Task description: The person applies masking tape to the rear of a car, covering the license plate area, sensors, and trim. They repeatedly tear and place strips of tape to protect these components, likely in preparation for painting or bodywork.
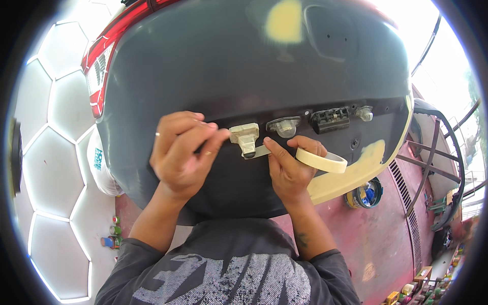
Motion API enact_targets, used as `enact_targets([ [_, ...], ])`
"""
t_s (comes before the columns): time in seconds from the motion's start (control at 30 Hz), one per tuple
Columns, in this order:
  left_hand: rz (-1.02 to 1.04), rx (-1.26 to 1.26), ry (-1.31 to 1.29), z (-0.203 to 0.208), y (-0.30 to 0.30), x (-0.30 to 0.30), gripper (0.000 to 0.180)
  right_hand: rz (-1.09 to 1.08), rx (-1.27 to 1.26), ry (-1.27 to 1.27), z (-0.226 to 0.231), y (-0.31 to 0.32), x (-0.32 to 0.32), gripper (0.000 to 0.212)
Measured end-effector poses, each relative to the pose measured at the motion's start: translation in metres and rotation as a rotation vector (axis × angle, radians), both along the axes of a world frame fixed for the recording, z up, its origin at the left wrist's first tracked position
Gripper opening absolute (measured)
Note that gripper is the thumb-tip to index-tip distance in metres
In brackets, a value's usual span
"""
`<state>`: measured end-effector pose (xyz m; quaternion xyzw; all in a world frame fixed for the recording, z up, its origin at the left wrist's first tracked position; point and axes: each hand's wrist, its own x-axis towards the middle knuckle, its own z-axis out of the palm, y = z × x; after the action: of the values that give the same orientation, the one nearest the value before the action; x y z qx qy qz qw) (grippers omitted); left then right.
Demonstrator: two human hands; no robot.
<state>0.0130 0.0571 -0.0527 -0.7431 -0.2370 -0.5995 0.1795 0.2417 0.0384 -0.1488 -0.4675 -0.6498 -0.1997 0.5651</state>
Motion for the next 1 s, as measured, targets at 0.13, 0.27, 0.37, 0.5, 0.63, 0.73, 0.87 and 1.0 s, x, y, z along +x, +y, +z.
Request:
enact_targets([
  [0.13, -0.050, -0.257, 0.059, 0.001, -0.026, 0.000, 0.028, 0.009, 0.025, 0.007, 0.004, -0.001, 0.006, 0.043],
  [0.27, -0.029, -0.482, 0.193, -0.049, -0.047, 0.002, 0.043, 0.041, 0.031, -0.033, 0.014, -0.001, 0.007, 0.043],
  [0.37, -0.004, -0.527, 0.208, -0.059, -0.049, 0.013, 0.054, 0.076, 0.077, -0.102, 0.022, -0.002, 0.008, 0.044],
  [0.5, 0.038, -0.443, 0.266, -0.062, -0.047, 0.018, 0.059, 0.121, 0.090, -0.228, 0.043, -0.008, 0.006, 0.047],
  [0.63, 0.054, -0.464, 0.284, -0.054, -0.050, 0.018, 0.057, 0.160, 0.060, -0.307, 0.066, -0.011, -0.001, 0.045],
  [0.73, -0.001, -0.533, 0.107, -0.046, -0.046, 0.005, 0.055, 0.089, 0.153, -0.131, 0.083, -0.013, 0.000, 0.041],
  [0.87, -0.037, -0.444, 0.102, -0.008, -0.033, -0.011, 0.057, 0.040, 0.230, 0.157, 0.092, -0.020, 0.015, 0.043],
  [1.0, -0.165, -0.409, 0.467, 0.035, -0.024, -0.002, 0.080, 0.099, 0.126, 0.220, 0.074, -0.021, 0.030, 0.050],
])
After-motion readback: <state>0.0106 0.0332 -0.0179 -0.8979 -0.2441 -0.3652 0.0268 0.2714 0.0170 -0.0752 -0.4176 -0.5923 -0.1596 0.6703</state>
